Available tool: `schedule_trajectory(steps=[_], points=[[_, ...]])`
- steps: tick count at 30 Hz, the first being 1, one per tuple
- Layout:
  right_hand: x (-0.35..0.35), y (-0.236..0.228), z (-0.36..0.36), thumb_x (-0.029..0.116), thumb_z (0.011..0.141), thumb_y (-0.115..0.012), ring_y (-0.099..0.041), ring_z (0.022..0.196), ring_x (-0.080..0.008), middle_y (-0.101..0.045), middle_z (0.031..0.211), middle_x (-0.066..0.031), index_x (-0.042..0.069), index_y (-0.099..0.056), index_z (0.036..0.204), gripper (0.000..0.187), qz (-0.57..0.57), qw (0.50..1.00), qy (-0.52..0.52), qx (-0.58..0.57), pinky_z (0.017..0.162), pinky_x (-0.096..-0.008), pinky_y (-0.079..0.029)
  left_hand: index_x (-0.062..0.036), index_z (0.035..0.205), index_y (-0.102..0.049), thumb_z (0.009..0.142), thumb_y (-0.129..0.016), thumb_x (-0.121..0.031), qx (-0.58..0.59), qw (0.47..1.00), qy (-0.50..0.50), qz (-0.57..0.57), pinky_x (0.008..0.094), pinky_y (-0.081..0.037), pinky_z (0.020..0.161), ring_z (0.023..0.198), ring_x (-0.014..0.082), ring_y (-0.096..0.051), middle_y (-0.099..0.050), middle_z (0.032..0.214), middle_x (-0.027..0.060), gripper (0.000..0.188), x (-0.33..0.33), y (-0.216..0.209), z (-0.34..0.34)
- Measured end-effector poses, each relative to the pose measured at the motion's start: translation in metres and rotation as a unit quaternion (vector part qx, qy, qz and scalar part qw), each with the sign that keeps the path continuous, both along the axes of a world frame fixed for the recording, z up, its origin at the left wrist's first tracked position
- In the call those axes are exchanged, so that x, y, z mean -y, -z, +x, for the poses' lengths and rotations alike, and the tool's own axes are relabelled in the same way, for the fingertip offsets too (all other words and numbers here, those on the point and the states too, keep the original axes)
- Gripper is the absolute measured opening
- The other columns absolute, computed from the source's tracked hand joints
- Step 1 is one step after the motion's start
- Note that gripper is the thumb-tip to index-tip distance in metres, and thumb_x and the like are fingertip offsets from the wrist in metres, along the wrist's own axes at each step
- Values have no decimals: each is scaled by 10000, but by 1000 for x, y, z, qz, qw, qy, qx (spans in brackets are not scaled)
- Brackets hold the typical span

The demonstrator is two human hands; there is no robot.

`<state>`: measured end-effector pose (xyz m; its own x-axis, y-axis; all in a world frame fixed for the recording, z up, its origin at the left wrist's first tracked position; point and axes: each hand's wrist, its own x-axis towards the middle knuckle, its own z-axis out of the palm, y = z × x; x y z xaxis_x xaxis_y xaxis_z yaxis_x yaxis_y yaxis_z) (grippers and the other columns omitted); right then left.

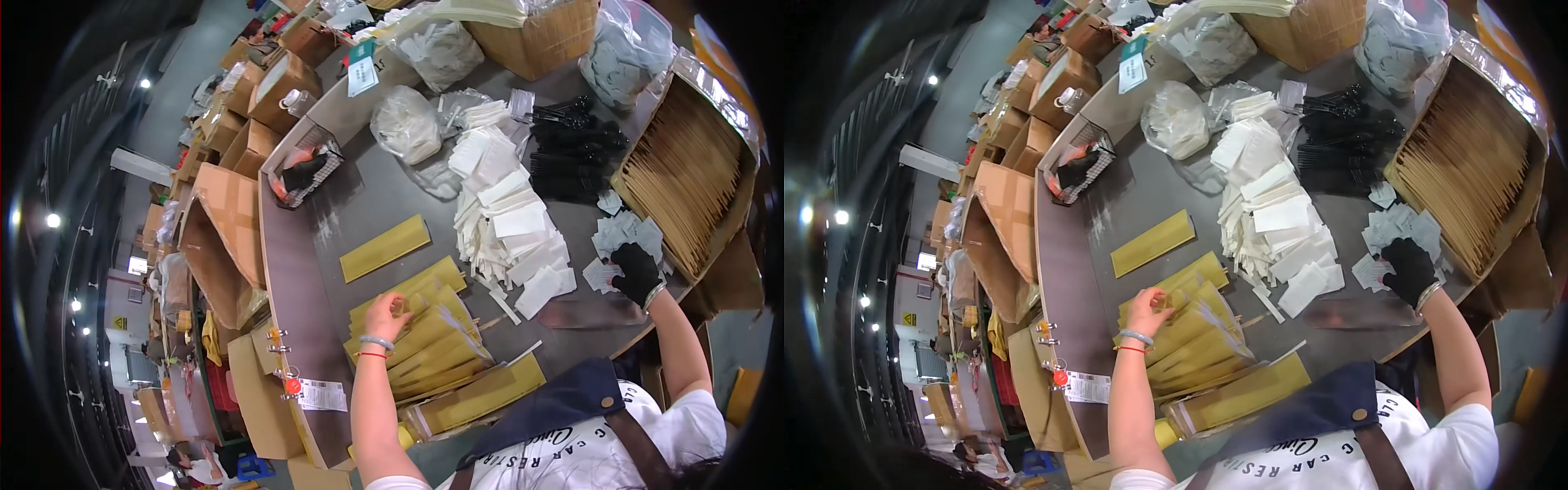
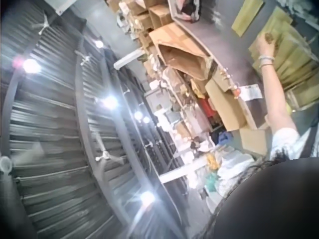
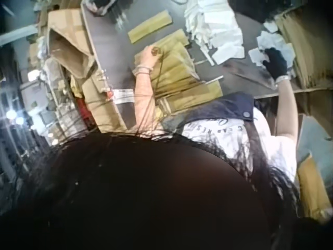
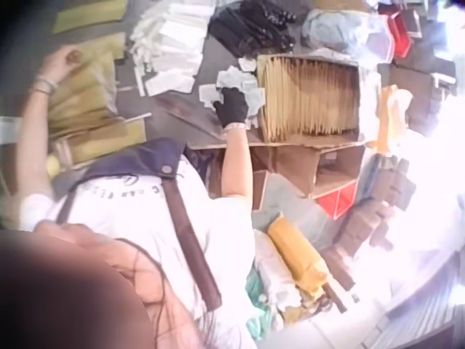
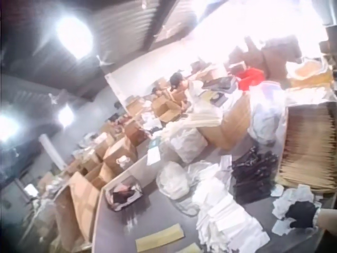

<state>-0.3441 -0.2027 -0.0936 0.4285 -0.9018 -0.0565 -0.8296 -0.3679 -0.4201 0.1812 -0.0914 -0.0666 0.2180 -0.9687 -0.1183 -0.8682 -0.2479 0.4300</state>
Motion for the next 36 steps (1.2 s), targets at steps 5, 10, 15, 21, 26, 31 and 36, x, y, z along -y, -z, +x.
schedule_trajectory(steps=[5,10,15,21,26,31,36], points=[[-3,8,-8,183,656,-750,-588,837,-310,-611,828,-94,66,-632,842,250,-72,990,36,113,747,-413,-473,-96,1016,-624,650,-812,-157,90,994,54,-38,365,-515,756,861,265,-626,-618,919,97,416,4,-7,-5],[0,5,-9,121,721,-693,-633,735,-301,-647,742,-111,25,-644,877,190,45,980,123,151,668,-376,-493,-32,898,-601,726,-763,-98,-56,998,-17,-3,289,-497,716,755,150,-590,-607,800,47,246,3,6,7],[-1,-5,-14,35,761,-650,-624,725,-183,-653,791,-94,1,-634,1041,283,121,936,201,264,635,-313,-492,-13,875,-594,819,-667,-46,-134,976,-68,-155,247,-475,632,645,105,-547,-587,697,45,98,8,-22,-3],[2,1,-32,30,800,-632,-564,674,-112,-621,826,-61,-2,-594,1132,336,216,869,261,360,582,-267,-483,-18,926,-627,873,-571,16,-95,960,34,-262,245,-462,641,688,144,-577,-617,773,67,84,31,-100,-94],[-1,9,-30,79,844,-614,-581,679,-100,-610,786,-54,-3,-598,1087,257,241,849,275,382,557,-250,-472,-107,1029,-665,853,-611,-114,-21,982,165,-86,360,-450,753,793,237,-565,-612,877,66,184,25,-15,-101],[-8,1,-30,126,846,-624,-643,747,-173,-614,713,-86,0,-616,951,165,146,913,278,262,601,-286,-473,-152,1248,-556,743,-725,-323,117,977,159,-77,468,-350,933,1079,272,-472,-531,1163,61,559,-6,-29,-138],[-9,-30,-12,89,807,-645,-612,701,-200,-623,727,-134,-23,-614,851,124,-19,944,215,251,642,-306,-467,-121,1337,-458,562,-841,-385,189,968,163,-38,521,-274,1012,1189,316,-391,-461,1256,83,904,-30,-39,-155]])
